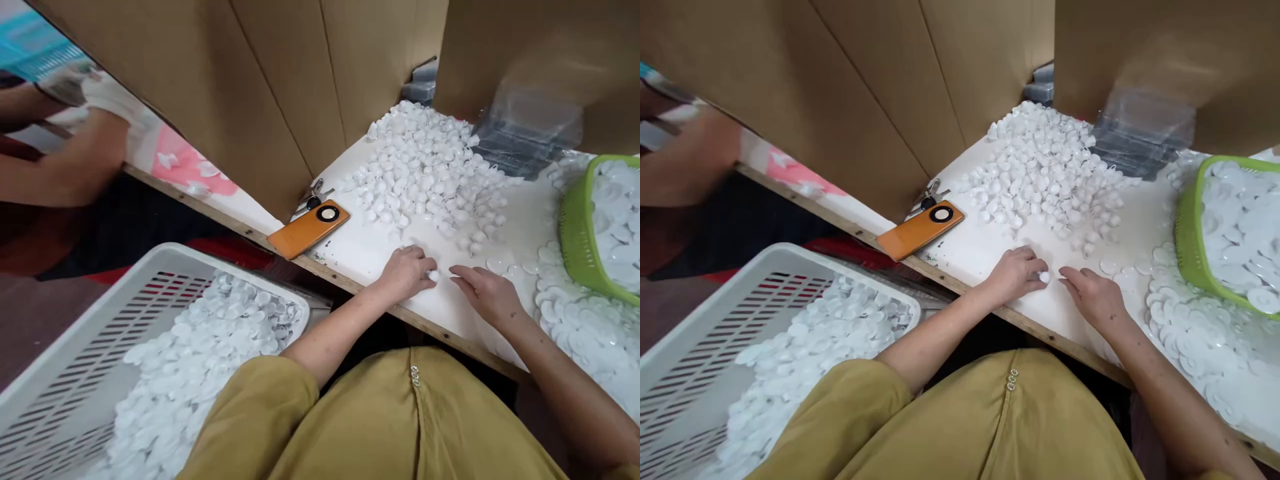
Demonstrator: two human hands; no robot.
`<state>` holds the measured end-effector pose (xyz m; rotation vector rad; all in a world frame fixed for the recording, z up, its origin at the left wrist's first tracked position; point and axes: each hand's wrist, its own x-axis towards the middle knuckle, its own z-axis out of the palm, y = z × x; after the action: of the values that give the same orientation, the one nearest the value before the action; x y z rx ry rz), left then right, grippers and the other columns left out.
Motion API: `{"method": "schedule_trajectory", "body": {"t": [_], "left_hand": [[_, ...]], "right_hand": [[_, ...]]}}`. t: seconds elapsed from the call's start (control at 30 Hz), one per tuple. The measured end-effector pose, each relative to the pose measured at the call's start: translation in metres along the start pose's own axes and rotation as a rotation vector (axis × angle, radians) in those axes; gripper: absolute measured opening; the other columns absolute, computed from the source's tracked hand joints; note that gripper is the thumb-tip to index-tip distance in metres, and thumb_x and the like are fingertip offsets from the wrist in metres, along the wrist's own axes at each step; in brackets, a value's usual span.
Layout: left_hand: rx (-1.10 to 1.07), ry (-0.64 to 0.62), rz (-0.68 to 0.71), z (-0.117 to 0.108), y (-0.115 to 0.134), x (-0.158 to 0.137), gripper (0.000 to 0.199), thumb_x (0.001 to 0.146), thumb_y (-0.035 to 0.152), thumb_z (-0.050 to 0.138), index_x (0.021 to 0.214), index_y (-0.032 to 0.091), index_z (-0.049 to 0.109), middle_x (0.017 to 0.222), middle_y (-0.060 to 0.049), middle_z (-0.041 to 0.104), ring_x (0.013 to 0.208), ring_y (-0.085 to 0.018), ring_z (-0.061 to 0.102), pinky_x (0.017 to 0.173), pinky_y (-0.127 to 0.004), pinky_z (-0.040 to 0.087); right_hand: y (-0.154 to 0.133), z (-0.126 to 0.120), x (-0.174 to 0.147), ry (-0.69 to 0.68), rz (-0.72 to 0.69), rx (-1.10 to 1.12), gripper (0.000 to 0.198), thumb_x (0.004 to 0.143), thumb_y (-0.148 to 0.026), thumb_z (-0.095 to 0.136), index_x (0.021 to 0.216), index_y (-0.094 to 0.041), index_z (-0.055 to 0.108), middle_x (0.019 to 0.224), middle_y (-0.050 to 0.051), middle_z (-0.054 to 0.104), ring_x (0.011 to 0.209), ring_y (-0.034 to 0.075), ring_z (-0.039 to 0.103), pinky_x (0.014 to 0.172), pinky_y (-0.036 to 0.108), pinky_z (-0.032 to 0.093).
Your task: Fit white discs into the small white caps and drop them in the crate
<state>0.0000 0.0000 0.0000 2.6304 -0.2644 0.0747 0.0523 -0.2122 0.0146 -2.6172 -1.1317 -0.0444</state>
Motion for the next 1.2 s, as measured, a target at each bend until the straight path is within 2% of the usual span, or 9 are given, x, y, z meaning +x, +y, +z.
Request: {"method": "schedule_trajectory", "body": {"t": [0.17,0.23,0.33,0.4,0.5,0.63,0.83,1.0,1.2], "left_hand": [[0.003,-0.053,-0.009,-0.003,-0.003,0.0,0.029,0.077,0.038,0.07,0.103,0.026,0.067,0.097,-0.005,0.059,0.098,-0.023,0.054,0.081,-0.034,0.04],[0.005,-0.069,-0.012,-0.004,-0.004,0.0,0.03,0.077,0.038,0.07,0.104,0.026,0.066,0.098,-0.005,0.06,0.098,-0.023,0.054,0.081,-0.034,0.04],[0.017,-0.098,-0.026,-0.004,-0.003,0.001,0.03,0.077,0.038,0.07,0.104,0.026,0.066,0.099,-0.004,0.061,0.096,-0.023,0.055,0.08,-0.034,0.04],[0.023,-0.112,-0.022,-0.004,-0.003,0.002,0.03,0.078,0.039,0.069,0.104,0.025,0.065,0.098,-0.004,0.061,0.094,-0.023,0.056,0.079,-0.034,0.039],[0.019,-0.114,-0.006,-0.004,-0.003,0.003,0.028,0.078,0.04,0.069,0.101,0.024,0.064,0.097,-0.004,0.062,0.092,-0.022,0.056,0.077,-0.033,0.039],[-0.009,-0.109,-0.008,-0.002,-0.006,0.004,0.028,0.077,0.042,0.069,0.097,0.023,0.064,0.095,-0.003,0.063,0.091,-0.021,0.057,0.077,-0.032,0.039],[-0.016,-0.092,0.008,0.001,-0.009,0.004,0.031,0.082,0.05,0.061,0.089,0.019,0.063,0.091,-0.005,0.063,0.084,-0.02,0.057,0.072,-0.031,0.039],[-0.018,-0.11,-0.001,-0.001,-0.008,0.004,0.031,0.084,0.049,0.058,0.084,0.019,0.063,0.087,-0.005,0.064,0.079,-0.019,0.057,0.069,-0.03,0.038],[-0.006,-0.134,-0.031,-0.004,-0.008,0.005,0.03,0.078,0.049,0.065,0.085,0.02,0.064,0.088,-0.003,0.066,0.081,-0.02,0.058,0.069,-0.031,0.038]], "right_hand": [[-0.005,-0.002,0.0,-0.106,0.073,0.472,0.035,0.09,-0.04,0.054,0.117,-0.02,0.062,0.099,0.007,0.065,0.073,0.017,0.061,0.066,0.03,0.051],[-0.004,-0.002,-0.001,-0.17,0.191,0.62,0.036,0.09,-0.045,0.053,0.117,-0.022,0.062,0.101,0.006,0.064,0.073,0.017,0.061,0.065,0.03,0.053],[-0.002,0.002,0.003,-0.12,0.406,0.815,0.034,0.088,-0.044,0.056,0.115,-0.023,0.059,0.089,0.003,0.064,0.068,0.016,0.061,0.064,0.031,0.054],[-0.003,0.005,0.008,-0.081,0.5,0.947,0.036,0.08,-0.044,0.066,0.106,-0.021,0.058,0.08,0.0,0.062,0.065,0.015,0.06,0.064,0.031,0.055],[-0.011,0.007,0.019,-0.112,0.535,1.078,0.033,0.07,-0.043,0.074,0.083,-0.018,0.058,0.072,0.001,0.062,0.063,0.015,0.059,0.06,0.029,0.052],[-0.021,0.01,0.032,-0.229,0.539,1.106,0.03,0.069,-0.043,0.073,0.076,-0.018,0.056,0.068,0.0,0.059,0.061,0.014,0.054,0.056,0.027,0.047],[-0.016,0.025,0.042,-0.257,0.46,0.901,0.023,0.069,-0.039,0.071,0.074,-0.019,0.06,0.066,-0.003,0.056,0.059,0.012,0.046,0.053,0.023,0.036],[-0.022,0.029,0.043,-0.325,0.556,0.952,0.024,0.068,-0.04,0.069,0.072,-0.02,0.057,0.054,-0.005,0.051,0.046,0.011,0.043,0.039,0.021,0.032],[-0.022,0.026,0.043,-0.329,0.62,1.01,0.026,0.067,-0.041,0.069,0.073,-0.019,0.056,0.054,-0.004,0.053,0.046,0.012,0.05,0.037,0.021,0.036]]}}
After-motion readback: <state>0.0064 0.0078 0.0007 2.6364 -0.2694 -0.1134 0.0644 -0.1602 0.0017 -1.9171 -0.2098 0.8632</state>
